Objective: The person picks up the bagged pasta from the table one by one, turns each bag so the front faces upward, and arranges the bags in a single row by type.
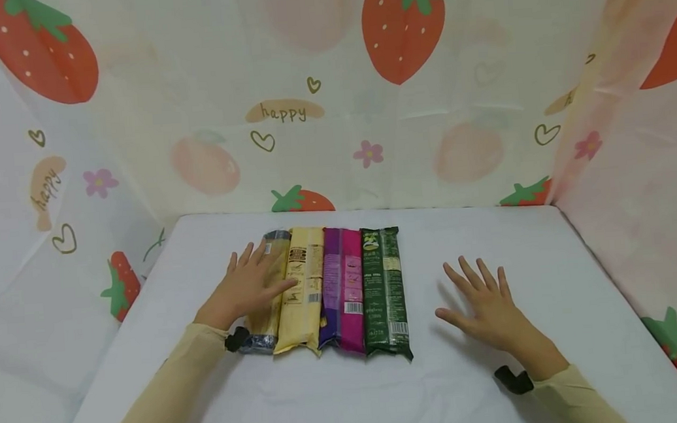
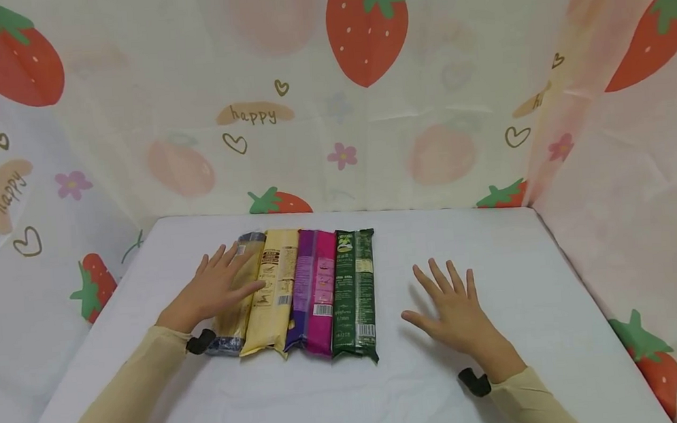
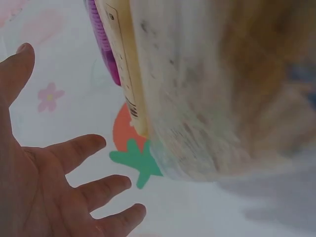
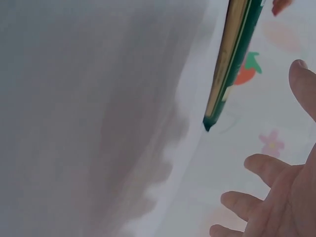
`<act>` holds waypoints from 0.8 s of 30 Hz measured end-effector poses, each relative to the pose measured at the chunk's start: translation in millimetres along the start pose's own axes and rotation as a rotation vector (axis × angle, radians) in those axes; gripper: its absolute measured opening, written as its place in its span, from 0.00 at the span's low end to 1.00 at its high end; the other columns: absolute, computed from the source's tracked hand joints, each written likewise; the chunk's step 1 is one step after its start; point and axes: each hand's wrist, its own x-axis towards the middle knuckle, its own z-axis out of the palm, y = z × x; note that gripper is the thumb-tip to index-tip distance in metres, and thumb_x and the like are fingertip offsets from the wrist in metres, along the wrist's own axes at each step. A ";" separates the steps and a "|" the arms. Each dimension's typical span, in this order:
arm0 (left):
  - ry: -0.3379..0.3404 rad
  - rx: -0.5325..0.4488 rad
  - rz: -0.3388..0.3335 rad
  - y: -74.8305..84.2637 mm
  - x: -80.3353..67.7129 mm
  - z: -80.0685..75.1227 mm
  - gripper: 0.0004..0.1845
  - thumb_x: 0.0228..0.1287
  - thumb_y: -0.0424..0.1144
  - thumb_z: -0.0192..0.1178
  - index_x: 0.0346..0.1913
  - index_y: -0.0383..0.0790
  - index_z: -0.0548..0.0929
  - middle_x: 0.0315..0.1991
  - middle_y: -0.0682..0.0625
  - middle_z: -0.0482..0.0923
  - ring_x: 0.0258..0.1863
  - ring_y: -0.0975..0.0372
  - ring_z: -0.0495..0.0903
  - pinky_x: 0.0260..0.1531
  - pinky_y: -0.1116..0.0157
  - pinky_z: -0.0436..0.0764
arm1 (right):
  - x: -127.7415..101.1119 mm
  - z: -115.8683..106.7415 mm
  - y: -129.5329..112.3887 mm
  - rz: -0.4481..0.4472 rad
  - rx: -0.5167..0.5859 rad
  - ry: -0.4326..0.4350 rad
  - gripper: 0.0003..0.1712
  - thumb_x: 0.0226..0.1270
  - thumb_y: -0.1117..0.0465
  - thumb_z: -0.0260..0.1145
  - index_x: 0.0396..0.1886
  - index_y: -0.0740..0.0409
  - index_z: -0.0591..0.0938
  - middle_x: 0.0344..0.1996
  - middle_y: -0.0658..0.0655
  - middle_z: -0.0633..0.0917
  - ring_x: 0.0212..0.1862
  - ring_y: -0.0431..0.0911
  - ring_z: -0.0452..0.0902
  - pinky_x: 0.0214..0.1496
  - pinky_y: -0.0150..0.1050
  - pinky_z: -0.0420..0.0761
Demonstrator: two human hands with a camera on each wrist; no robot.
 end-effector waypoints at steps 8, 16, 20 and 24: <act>-0.016 -0.015 0.037 14.2 16.3 1.4 0.50 0.76 0.74 0.51 0.88 0.45 0.56 0.87 0.34 0.45 0.85 0.35 0.40 0.80 0.31 0.37 | 5.9 5.7 -12.1 -0.046 -0.004 -0.005 0.55 0.72 0.28 0.67 0.89 0.45 0.58 0.87 0.63 0.52 0.86 0.69 0.36 0.81 0.74 0.32; -0.015 0.005 0.084 32.5 32.5 3.6 0.50 0.76 0.73 0.53 0.88 0.47 0.56 0.86 0.33 0.47 0.85 0.36 0.43 0.82 0.34 0.41 | 6.7 12.4 -26.0 -0.108 0.012 -0.013 0.55 0.72 0.29 0.67 0.89 0.46 0.59 0.87 0.62 0.52 0.87 0.67 0.37 0.82 0.74 0.32; -0.036 0.020 0.089 40.2 40.5 3.6 0.50 0.76 0.73 0.52 0.88 0.49 0.54 0.87 0.35 0.45 0.86 0.38 0.42 0.82 0.34 0.42 | 7.6 16.8 -32.4 -0.130 0.009 -0.020 0.55 0.72 0.28 0.67 0.89 0.45 0.59 0.87 0.61 0.53 0.87 0.67 0.38 0.81 0.75 0.34; -0.056 0.050 0.103 45.9 49.5 6.7 0.49 0.77 0.74 0.49 0.89 0.50 0.52 0.88 0.38 0.44 0.86 0.40 0.41 0.82 0.35 0.44 | 8.5 20.8 -38.6 -0.145 0.007 -0.034 0.56 0.70 0.27 0.67 0.89 0.43 0.58 0.88 0.59 0.52 0.87 0.65 0.39 0.82 0.74 0.34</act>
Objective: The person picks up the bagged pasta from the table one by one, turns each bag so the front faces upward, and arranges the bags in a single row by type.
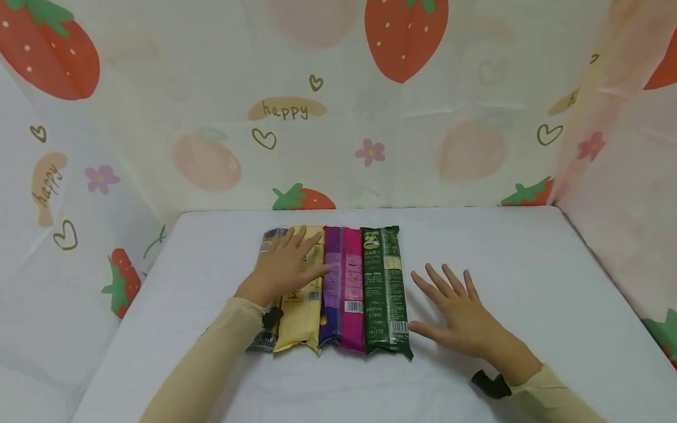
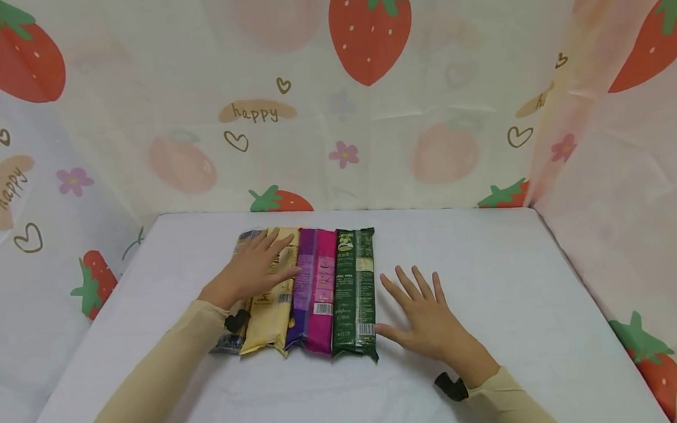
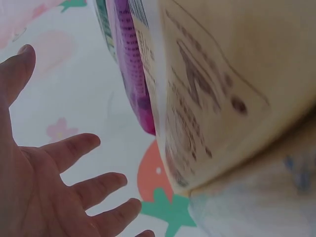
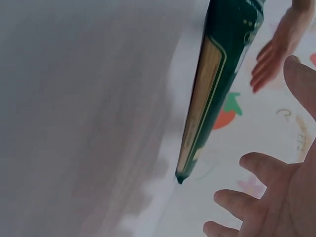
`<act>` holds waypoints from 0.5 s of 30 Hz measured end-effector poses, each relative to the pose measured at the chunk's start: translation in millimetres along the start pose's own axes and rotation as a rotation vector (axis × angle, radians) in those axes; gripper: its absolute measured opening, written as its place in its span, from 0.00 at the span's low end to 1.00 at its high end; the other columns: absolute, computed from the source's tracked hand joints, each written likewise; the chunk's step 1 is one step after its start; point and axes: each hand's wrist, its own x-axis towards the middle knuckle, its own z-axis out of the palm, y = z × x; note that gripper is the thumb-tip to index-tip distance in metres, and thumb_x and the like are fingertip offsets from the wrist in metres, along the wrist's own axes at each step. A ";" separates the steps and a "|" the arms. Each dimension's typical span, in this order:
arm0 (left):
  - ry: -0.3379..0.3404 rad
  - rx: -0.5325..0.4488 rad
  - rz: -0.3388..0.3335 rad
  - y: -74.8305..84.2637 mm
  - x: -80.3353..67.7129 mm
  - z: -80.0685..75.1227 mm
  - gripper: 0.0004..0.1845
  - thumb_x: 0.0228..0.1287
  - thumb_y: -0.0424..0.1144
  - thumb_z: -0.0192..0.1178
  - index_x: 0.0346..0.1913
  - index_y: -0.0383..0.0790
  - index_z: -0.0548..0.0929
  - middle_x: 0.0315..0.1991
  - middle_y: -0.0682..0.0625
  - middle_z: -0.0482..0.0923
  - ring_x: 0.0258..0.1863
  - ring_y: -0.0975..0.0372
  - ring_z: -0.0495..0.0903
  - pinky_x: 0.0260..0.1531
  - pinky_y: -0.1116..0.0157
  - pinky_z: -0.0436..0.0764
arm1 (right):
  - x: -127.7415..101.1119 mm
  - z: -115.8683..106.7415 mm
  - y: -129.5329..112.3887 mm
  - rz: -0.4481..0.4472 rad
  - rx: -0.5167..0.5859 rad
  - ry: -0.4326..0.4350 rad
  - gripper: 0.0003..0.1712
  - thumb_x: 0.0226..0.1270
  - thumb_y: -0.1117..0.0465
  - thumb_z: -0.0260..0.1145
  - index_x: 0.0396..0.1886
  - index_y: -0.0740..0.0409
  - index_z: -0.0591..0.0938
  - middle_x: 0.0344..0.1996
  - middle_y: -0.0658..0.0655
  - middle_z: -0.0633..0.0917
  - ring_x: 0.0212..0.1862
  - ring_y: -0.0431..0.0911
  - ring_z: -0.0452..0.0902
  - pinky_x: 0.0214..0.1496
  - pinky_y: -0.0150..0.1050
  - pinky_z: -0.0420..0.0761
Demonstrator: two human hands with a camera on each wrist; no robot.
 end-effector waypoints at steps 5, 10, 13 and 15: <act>-0.016 0.052 0.019 7.5 9.8 3.3 0.49 0.78 0.74 0.48 0.88 0.48 0.54 0.88 0.39 0.47 0.87 0.42 0.43 0.82 0.36 0.45 | 0.7 2.5 -6.9 -0.032 0.005 -0.012 0.58 0.70 0.26 0.67 0.89 0.45 0.58 0.87 0.60 0.53 0.86 0.67 0.42 0.82 0.75 0.35; -0.013 0.036 0.056 12.0 19.3 4.7 0.49 0.78 0.73 0.48 0.88 0.47 0.54 0.88 0.40 0.47 0.87 0.46 0.44 0.84 0.40 0.42 | 0.4 6.0 -12.8 -0.071 0.024 -0.015 0.57 0.70 0.27 0.67 0.89 0.46 0.58 0.87 0.62 0.54 0.86 0.68 0.44 0.81 0.75 0.38; -0.013 0.026 0.061 14.4 27.1 6.5 0.49 0.77 0.74 0.49 0.88 0.48 0.55 0.88 0.41 0.48 0.87 0.47 0.44 0.84 0.42 0.43 | 0.6 8.9 -15.3 -0.090 0.030 -0.021 0.58 0.70 0.27 0.67 0.89 0.47 0.58 0.87 0.62 0.54 0.86 0.68 0.44 0.81 0.75 0.38; -0.013 0.016 0.057 16.7 32.3 6.9 0.49 0.77 0.74 0.50 0.88 0.48 0.56 0.88 0.41 0.48 0.87 0.47 0.45 0.85 0.44 0.43 | 1.1 10.4 -16.8 -0.104 0.028 -0.019 0.58 0.70 0.27 0.68 0.89 0.47 0.58 0.87 0.62 0.54 0.85 0.69 0.45 0.81 0.76 0.39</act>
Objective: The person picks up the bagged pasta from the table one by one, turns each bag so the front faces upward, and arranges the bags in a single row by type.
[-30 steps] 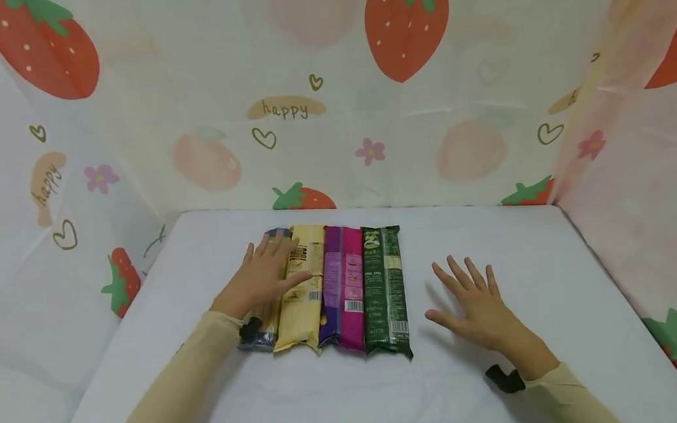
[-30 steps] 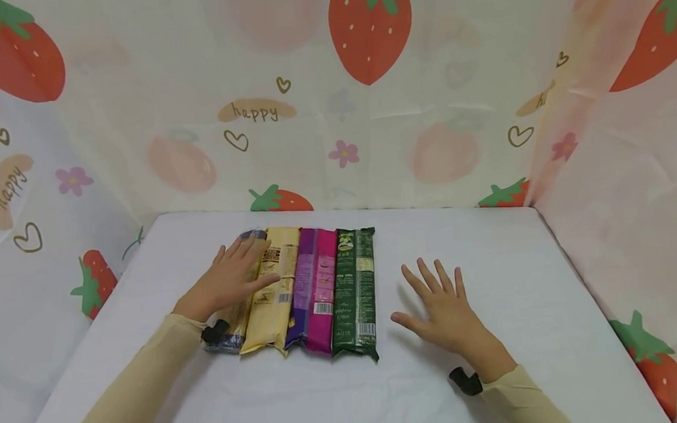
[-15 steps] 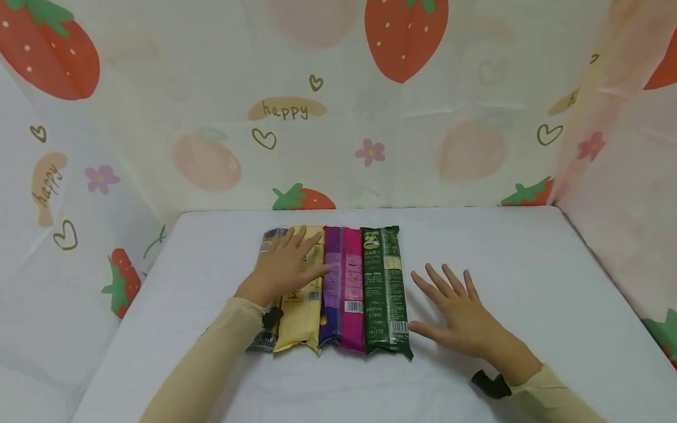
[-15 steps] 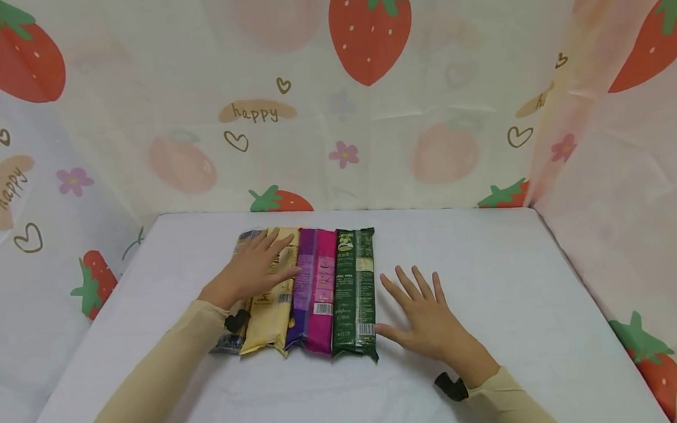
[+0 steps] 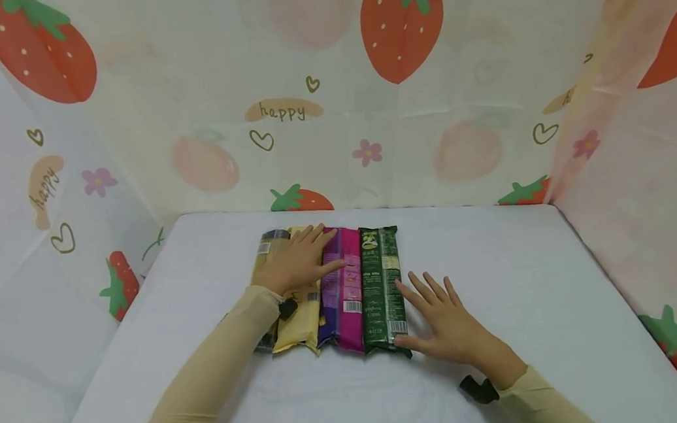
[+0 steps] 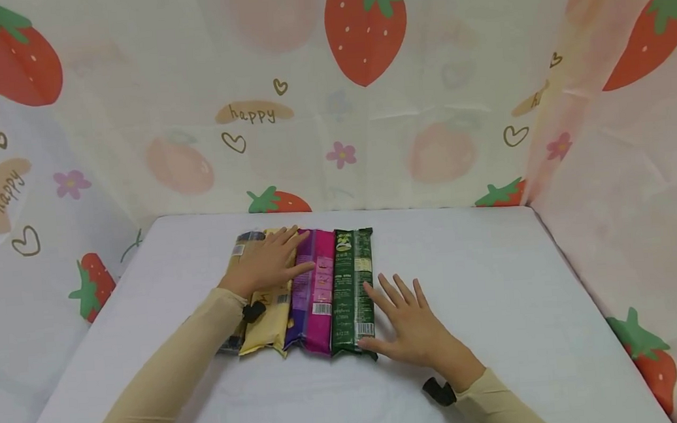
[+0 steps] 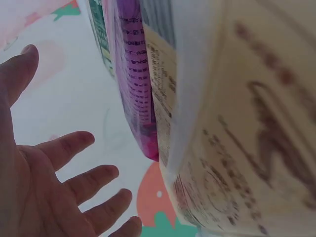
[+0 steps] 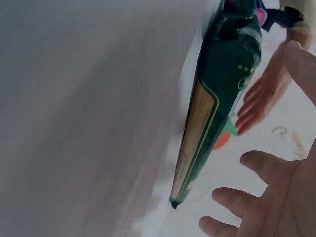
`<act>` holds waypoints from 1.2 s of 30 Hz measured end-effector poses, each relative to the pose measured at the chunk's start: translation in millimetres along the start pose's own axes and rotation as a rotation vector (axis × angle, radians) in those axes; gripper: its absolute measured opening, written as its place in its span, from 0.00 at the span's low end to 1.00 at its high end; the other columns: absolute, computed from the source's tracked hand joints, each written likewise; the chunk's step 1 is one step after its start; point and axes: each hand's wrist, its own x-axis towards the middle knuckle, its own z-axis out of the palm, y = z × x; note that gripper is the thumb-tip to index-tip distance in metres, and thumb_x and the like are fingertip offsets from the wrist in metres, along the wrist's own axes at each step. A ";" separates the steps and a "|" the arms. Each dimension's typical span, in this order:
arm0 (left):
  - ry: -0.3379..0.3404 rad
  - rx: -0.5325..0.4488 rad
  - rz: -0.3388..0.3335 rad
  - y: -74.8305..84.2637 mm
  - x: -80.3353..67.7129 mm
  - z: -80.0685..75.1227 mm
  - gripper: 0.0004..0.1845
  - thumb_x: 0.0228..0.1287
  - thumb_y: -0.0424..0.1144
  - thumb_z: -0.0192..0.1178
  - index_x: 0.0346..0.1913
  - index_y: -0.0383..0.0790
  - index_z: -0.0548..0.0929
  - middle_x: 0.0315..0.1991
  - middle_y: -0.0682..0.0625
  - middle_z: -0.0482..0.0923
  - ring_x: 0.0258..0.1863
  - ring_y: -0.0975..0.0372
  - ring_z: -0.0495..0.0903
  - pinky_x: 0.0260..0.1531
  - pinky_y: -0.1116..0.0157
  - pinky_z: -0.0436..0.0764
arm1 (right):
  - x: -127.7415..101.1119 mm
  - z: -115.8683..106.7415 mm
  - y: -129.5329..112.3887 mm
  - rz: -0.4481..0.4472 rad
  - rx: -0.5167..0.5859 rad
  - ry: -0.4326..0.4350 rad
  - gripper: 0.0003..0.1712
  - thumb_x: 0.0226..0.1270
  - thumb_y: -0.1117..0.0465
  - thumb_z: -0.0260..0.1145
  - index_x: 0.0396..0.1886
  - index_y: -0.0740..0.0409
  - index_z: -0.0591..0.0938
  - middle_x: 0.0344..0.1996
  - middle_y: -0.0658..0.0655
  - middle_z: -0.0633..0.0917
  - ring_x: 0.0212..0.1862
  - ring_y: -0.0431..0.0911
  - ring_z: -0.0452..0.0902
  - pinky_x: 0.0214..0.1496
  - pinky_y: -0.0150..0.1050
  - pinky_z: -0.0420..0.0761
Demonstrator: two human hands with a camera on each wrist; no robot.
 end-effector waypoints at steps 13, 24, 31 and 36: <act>-0.067 -0.011 0.027 14.0 28.9 -2.3 0.48 0.79 0.72 0.50 0.88 0.46 0.55 0.87 0.39 0.48 0.87 0.45 0.46 0.85 0.47 0.44 | 5.4 8.2 -9.2 -0.037 0.035 -0.053 0.63 0.66 0.25 0.70 0.89 0.50 0.56 0.86 0.65 0.55 0.85 0.69 0.48 0.81 0.76 0.46; -0.070 -0.004 0.051 21.4 57.0 8.0 0.45 0.80 0.69 0.52 0.87 0.45 0.58 0.86 0.39 0.52 0.86 0.46 0.50 0.84 0.47 0.50 | 11.4 10.8 -11.7 -0.049 0.049 -0.100 0.67 0.63 0.24 0.72 0.89 0.53 0.55 0.87 0.65 0.51 0.85 0.69 0.49 0.81 0.73 0.55; -0.090 -0.025 0.054 29.7 72.4 12.6 0.44 0.81 0.66 0.53 0.87 0.45 0.58 0.87 0.42 0.53 0.85 0.45 0.53 0.83 0.46 0.55 | 13.8 12.6 -13.2 -0.037 0.062 -0.107 0.69 0.61 0.25 0.74 0.89 0.54 0.55 0.87 0.65 0.50 0.84 0.69 0.51 0.77 0.72 0.65; -0.124 -0.058 0.063 36.8 79.4 12.3 0.43 0.81 0.63 0.55 0.87 0.45 0.57 0.87 0.44 0.52 0.85 0.47 0.53 0.83 0.46 0.57 | 16.5 16.1 -14.4 -0.017 0.069 -0.113 0.72 0.60 0.26 0.77 0.89 0.56 0.52 0.87 0.65 0.51 0.84 0.66 0.53 0.77 0.68 0.68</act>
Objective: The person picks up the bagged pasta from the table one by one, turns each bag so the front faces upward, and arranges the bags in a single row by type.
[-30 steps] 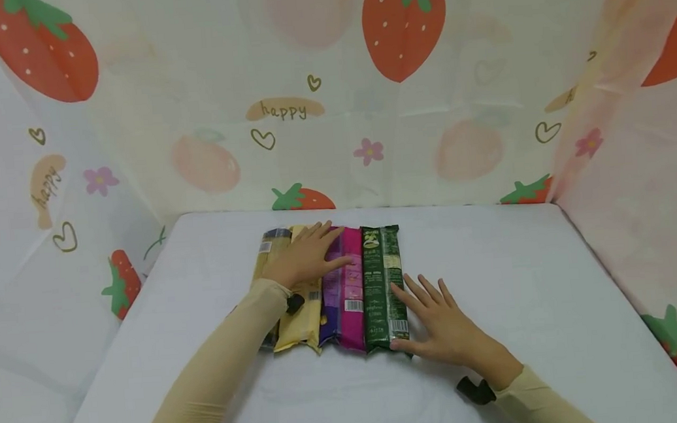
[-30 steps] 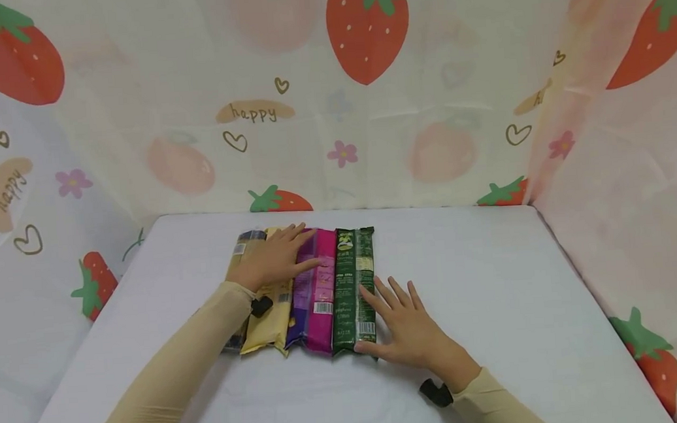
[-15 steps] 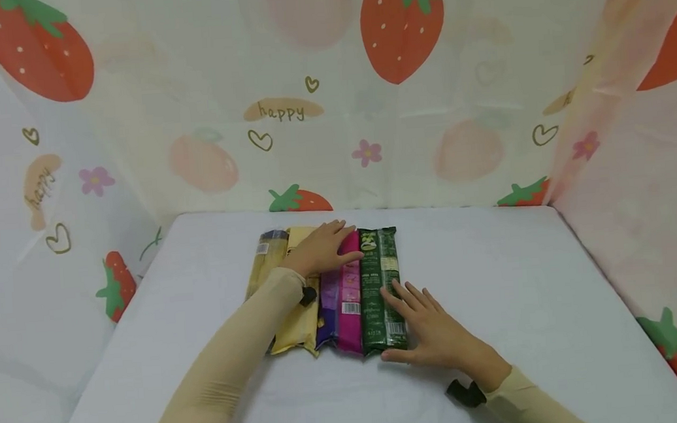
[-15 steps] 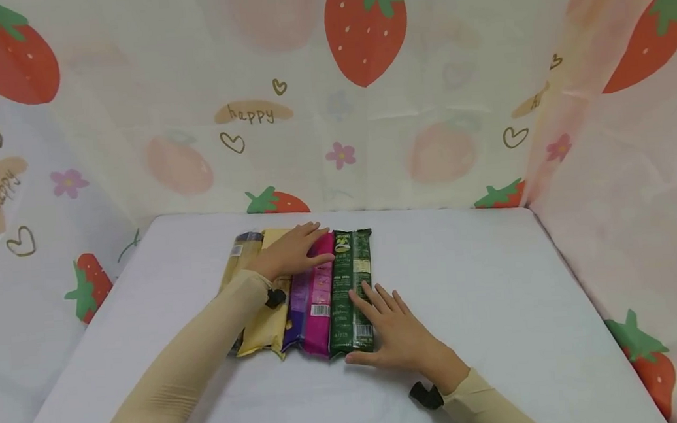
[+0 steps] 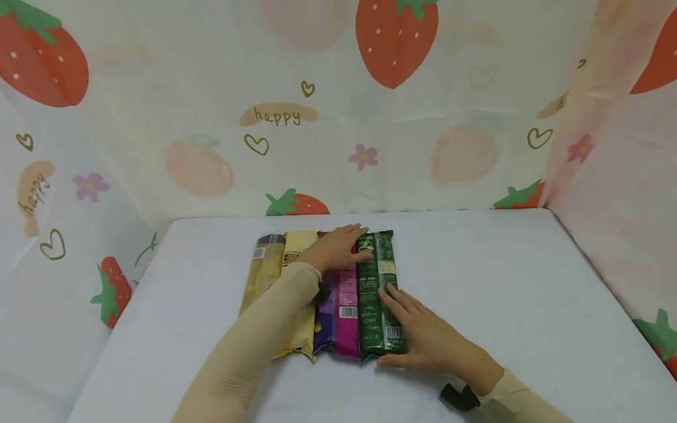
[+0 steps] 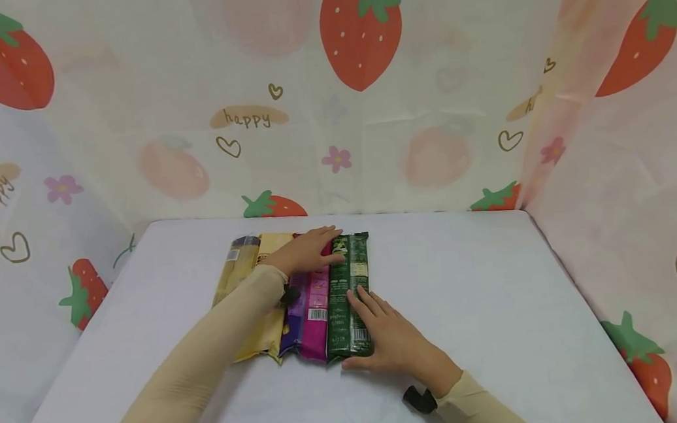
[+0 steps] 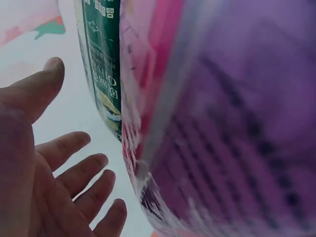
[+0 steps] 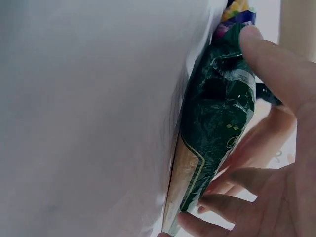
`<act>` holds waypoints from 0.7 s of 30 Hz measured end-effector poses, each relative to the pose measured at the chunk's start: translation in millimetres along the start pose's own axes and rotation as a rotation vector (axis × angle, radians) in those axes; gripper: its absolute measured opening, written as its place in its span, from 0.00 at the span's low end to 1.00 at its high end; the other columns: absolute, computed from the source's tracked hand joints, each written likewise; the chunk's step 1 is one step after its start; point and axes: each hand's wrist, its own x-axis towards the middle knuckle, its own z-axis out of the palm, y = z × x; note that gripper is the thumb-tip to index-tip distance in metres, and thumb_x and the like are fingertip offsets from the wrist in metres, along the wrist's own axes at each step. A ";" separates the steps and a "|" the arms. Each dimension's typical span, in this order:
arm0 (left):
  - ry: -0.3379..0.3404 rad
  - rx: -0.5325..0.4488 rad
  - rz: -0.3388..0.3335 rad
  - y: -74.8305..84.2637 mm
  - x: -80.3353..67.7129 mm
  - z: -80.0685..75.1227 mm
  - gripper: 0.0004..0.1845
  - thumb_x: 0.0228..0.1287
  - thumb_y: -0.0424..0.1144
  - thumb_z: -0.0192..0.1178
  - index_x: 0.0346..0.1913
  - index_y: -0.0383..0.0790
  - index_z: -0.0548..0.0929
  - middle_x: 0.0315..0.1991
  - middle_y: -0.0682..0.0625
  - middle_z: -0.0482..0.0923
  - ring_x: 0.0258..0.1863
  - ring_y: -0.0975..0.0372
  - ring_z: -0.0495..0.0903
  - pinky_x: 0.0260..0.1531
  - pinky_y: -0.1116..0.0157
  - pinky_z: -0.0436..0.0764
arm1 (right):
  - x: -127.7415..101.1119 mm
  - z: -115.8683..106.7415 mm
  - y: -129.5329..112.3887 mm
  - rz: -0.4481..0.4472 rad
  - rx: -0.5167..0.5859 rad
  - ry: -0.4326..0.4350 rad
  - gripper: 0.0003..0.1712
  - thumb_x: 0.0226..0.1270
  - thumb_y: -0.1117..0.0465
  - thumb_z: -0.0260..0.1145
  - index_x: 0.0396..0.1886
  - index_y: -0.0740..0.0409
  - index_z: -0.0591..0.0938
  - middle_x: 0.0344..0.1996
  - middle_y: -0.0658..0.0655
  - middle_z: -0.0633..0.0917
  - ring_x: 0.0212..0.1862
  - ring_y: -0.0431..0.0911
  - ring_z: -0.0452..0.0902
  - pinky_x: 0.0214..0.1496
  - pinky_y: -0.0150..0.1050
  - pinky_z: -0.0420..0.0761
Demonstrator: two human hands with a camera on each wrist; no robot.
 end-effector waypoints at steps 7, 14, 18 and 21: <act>-0.056 0.005 -0.046 5.4 8.1 -2.1 0.43 0.83 0.61 0.55 0.87 0.43 0.56 0.88 0.44 0.50 0.86 0.48 0.51 0.83 0.48 0.55 | 1.8 -2.5 -4.3 0.038 0.009 -0.023 0.73 0.58 0.28 0.79 0.89 0.59 0.52 0.86 0.65 0.54 0.82 0.67 0.58 0.76 0.66 0.70; -0.085 0.068 -0.062 8.8 19.5 3.0 0.44 0.82 0.60 0.57 0.88 0.43 0.53 0.87 0.44 0.52 0.85 0.49 0.54 0.84 0.52 0.56 | 4.5 -6.3 -7.4 0.052 -0.025 -0.058 0.75 0.57 0.28 0.80 0.87 0.67 0.53 0.85 0.68 0.57 0.80 0.68 0.62 0.76 0.63 0.71; -0.088 0.088 -0.091 8.7 27.5 6.1 0.46 0.80 0.60 0.59 0.88 0.44 0.54 0.86 0.44 0.55 0.84 0.48 0.56 0.83 0.51 0.58 | 7.3 -7.4 -9.6 0.077 -0.039 -0.080 0.76 0.56 0.27 0.80 0.87 0.66 0.54 0.85 0.67 0.56 0.80 0.68 0.62 0.73 0.64 0.74; -0.095 0.106 -0.111 13.4 26.4 2.1 0.46 0.79 0.60 0.60 0.87 0.43 0.55 0.86 0.42 0.56 0.84 0.46 0.57 0.82 0.50 0.59 | 8.6 -7.3 -12.3 0.100 -0.046 -0.087 0.75 0.54 0.28 0.81 0.87 0.65 0.56 0.85 0.67 0.56 0.79 0.68 0.63 0.69 0.65 0.78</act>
